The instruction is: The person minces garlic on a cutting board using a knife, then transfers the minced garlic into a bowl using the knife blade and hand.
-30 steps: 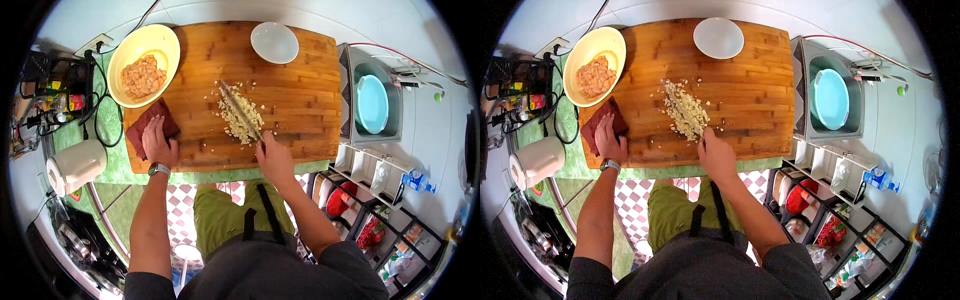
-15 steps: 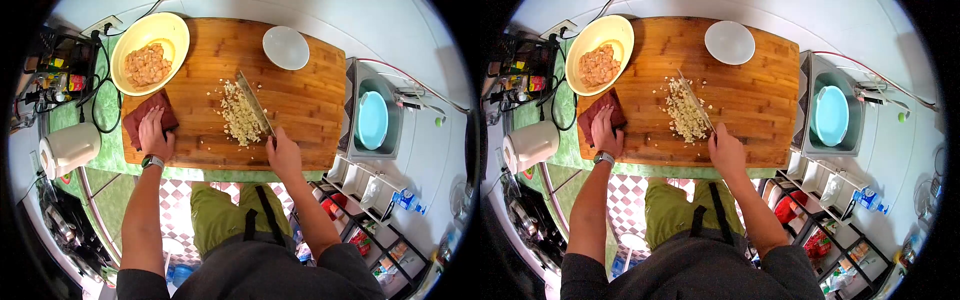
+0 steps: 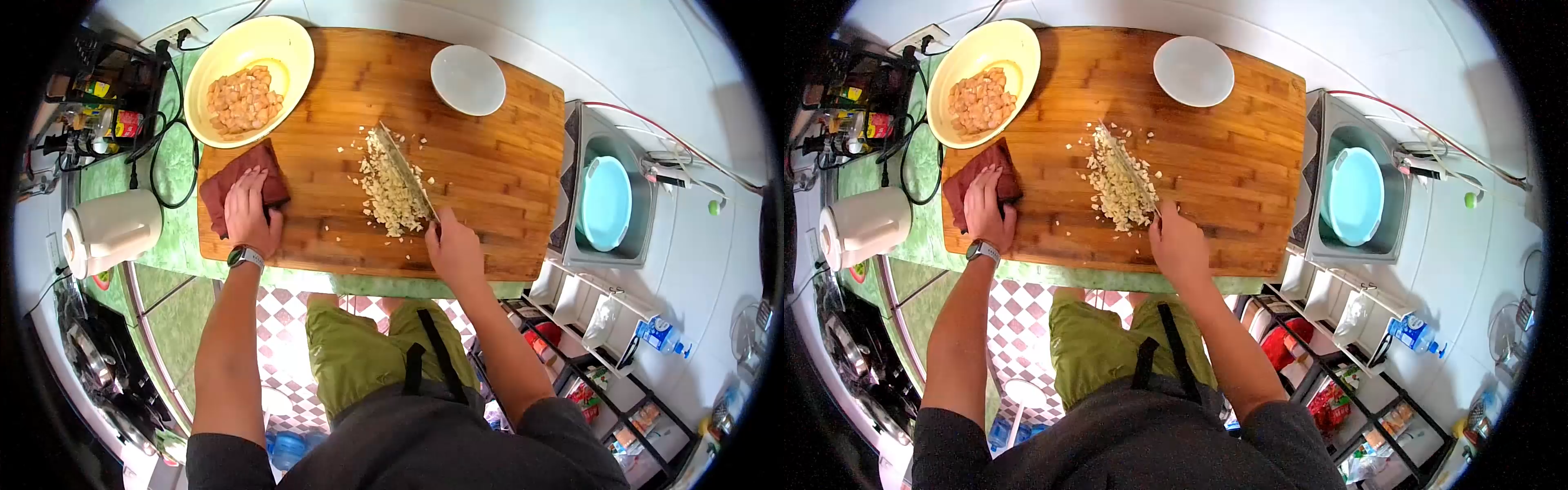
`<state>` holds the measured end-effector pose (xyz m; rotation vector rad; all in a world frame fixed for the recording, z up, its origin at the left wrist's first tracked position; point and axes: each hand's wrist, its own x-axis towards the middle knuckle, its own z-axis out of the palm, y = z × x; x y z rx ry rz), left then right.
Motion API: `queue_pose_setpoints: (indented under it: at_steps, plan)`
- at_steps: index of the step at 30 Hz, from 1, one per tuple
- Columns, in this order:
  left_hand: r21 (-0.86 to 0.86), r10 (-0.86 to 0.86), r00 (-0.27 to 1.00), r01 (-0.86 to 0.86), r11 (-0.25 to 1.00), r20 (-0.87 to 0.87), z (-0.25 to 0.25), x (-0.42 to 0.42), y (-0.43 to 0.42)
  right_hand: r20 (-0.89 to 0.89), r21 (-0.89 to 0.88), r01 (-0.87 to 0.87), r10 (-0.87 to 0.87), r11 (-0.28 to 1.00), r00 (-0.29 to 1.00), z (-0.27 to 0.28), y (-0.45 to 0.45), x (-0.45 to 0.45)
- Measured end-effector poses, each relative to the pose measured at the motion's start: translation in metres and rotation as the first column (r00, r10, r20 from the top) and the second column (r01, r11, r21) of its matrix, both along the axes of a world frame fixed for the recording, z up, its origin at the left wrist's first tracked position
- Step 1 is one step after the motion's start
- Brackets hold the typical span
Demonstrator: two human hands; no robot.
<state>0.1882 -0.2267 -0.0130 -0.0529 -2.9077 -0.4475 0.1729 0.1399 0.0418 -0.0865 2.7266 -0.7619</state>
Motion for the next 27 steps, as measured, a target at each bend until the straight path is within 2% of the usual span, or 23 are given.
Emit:
queue_pose_setpoints:
  at_steps: [7, 10, 13, 15, 19, 22, 27]
  plan:
    - [-0.001, -0.008, 1.0, 0.008, 1.0, 0.011, 0.003, -0.002, 0.0, 0.021, 0.034, -0.021, 0.021, 0.999, 1.0, 0.011, -0.001, 0.01]
    - [0.022, -0.017, 1.0, 0.017, 1.0, 0.0, 0.001, -0.003, -0.002, 0.088, 0.064, -0.019, 0.013, 0.998, 0.996, 0.013, -0.007, 0.009]
    - [-0.006, 0.005, 1.0, -0.004, 1.0, 0.024, 0.002, -0.002, -0.001, -0.01, -0.011, -0.037, 0.037, 0.999, 0.999, 0.013, -0.006, 0.013]
    - [0.013, 0.001, 1.0, -0.002, 1.0, 0.018, 0.004, -0.004, 0.001, 0.057, 0.083, -0.069, 0.064, 0.994, 0.996, 0.017, -0.009, 0.006]
    - [0.013, 0.004, 1.0, -0.004, 1.0, 0.013, 0.004, -0.002, 0.0, 0.07, 0.033, -0.032, 0.03, 0.999, 0.997, 0.017, -0.008, 0.002]
    - [0.018, 0.02, 0.999, -0.021, 1.0, 0.039, 0.004, -0.003, -0.001, 0.053, 0.044, -0.117, 0.114, 0.992, 0.992, 0.018, -0.007, -0.011]
    - [0.046, -0.005, 1.0, 0.005, 0.999, -0.008, 0.005, -0.002, -0.001, -0.071, 0.0, 0.024, -0.024, 1.0, 0.997, 0.027, 0.014, -0.026]
